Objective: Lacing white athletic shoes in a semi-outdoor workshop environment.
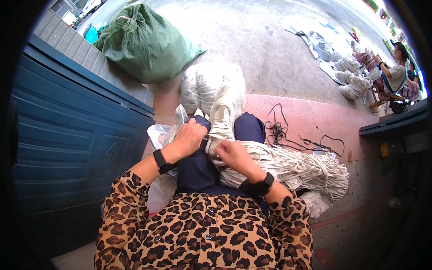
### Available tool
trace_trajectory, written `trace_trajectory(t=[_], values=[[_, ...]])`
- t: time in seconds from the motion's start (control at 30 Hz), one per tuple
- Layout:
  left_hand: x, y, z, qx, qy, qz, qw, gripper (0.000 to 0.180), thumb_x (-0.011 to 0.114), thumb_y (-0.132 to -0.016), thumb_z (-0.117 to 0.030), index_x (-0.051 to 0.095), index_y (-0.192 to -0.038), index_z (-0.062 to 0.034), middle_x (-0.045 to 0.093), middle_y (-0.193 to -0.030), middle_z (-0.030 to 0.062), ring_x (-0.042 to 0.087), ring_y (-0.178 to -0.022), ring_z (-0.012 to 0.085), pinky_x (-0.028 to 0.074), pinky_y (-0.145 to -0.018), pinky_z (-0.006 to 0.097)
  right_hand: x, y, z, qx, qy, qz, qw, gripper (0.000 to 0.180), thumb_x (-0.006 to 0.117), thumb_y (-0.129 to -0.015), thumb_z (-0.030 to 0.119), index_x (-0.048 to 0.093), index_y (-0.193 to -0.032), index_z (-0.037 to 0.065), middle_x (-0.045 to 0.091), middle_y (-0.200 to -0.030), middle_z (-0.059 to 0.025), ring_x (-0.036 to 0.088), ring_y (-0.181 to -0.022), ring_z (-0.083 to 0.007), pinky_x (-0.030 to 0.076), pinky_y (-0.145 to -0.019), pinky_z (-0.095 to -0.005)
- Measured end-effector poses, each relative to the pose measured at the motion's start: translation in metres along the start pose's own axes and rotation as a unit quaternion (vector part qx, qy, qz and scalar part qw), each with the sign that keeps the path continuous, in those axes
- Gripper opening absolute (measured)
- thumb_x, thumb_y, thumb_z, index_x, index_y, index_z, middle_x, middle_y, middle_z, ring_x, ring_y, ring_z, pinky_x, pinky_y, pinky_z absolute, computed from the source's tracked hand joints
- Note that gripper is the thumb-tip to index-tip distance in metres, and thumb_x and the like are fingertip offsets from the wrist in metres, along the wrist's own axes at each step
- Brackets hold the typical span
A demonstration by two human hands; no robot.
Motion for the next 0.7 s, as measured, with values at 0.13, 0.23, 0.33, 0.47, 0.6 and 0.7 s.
trace_trajectory(t=[0.13,0.23,0.33,0.47,0.6,0.7], values=[[-0.003,0.006,-0.003,-0.056,0.057,-0.023,0.997,0.008,0.05,-0.079,-0.011,0.055,-0.076,-0.0045,0.055,-0.071,0.0153,0.052,-0.075,0.0333,0.044,-0.065,0.042,0.022,-0.005,0.002,-0.054,0.153,-0.093,0.982,0.016,0.052,-0.08,0.019,0.059,-0.077,0.005,0.058,-0.066,-0.0167,0.058,-0.064,-0.0343,0.045,-0.059,-0.0427],[0.0,0.007,0.0,-0.077,0.074,-0.021,0.994,0.011,0.05,-0.079,-0.011,0.056,-0.073,-0.0044,0.055,-0.068,0.0163,0.052,-0.071,0.034,0.044,-0.064,0.042,0.03,-0.019,0.002,-0.067,0.235,-0.135,0.96,0.013,0.053,-0.078,0.018,0.056,-0.079,0.006,0.058,-0.063,-0.0148,0.059,-0.061,-0.0309,0.047,-0.056,-0.0404],[0.01,0.008,0.004,-0.084,0.097,-0.015,0.992,0.012,0.051,-0.079,-0.012,0.059,-0.074,-0.0047,0.055,-0.067,0.0181,0.052,-0.069,0.0346,0.044,-0.064,0.043,0.038,-0.03,0.001,-0.089,0.322,-0.135,0.933,0.012,0.054,-0.077,0.017,0.054,-0.081,0.006,0.058,-0.064,-0.0134,0.06,-0.06,-0.0268,0.047,-0.053,-0.0366],[0.012,0.007,0.009,-0.102,0.162,-0.04,0.981,0.012,0.052,-0.078,-0.012,0.061,-0.076,-0.0048,0.056,-0.068,0.0203,0.053,-0.07,0.0347,0.045,-0.064,0.044,0.052,-0.033,0.013,-0.15,0.486,-0.126,0.851,0.005,0.051,-0.075,0.012,0.053,-0.077,0.008,0.054,-0.065,-0.0047,0.057,-0.058,-0.0174,0.045,-0.048,-0.0329],[0.003,0.01,0.007,-0.109,0.127,-0.073,0.983,0.01,0.052,-0.076,-0.011,0.06,-0.076,-0.0043,0.055,-0.067,0.0198,0.054,-0.069,0.0345,0.045,-0.062,0.044,0.047,-0.026,0.029,-0.22,0.571,-0.081,0.787,0.006,0.047,-0.078,0.01,0.05,-0.078,0.006,0.052,-0.066,-0.0076,0.055,-0.055,-0.0199,0.045,-0.045,-0.032],[-0.011,0.01,0.002,-0.163,0.043,-0.064,0.984,0.01,0.053,-0.073,-0.007,0.058,-0.081,-0.0041,0.054,-0.066,0.0184,0.055,-0.067,0.0349,0.046,-0.059,0.044,0.036,-0.008,0.018,-0.282,0.521,0.015,0.805,0.013,0.049,-0.079,0.016,0.055,-0.078,0.004,0.052,-0.069,-0.0059,0.053,-0.064,-0.0164,0.041,-0.05,-0.0285]])
Point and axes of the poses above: each hand's wrist, its own y-axis away from the middle knuckle, its own x-axis out of the palm, z = x × y, the point moved 5 cm from there along -y, towards the middle knuckle
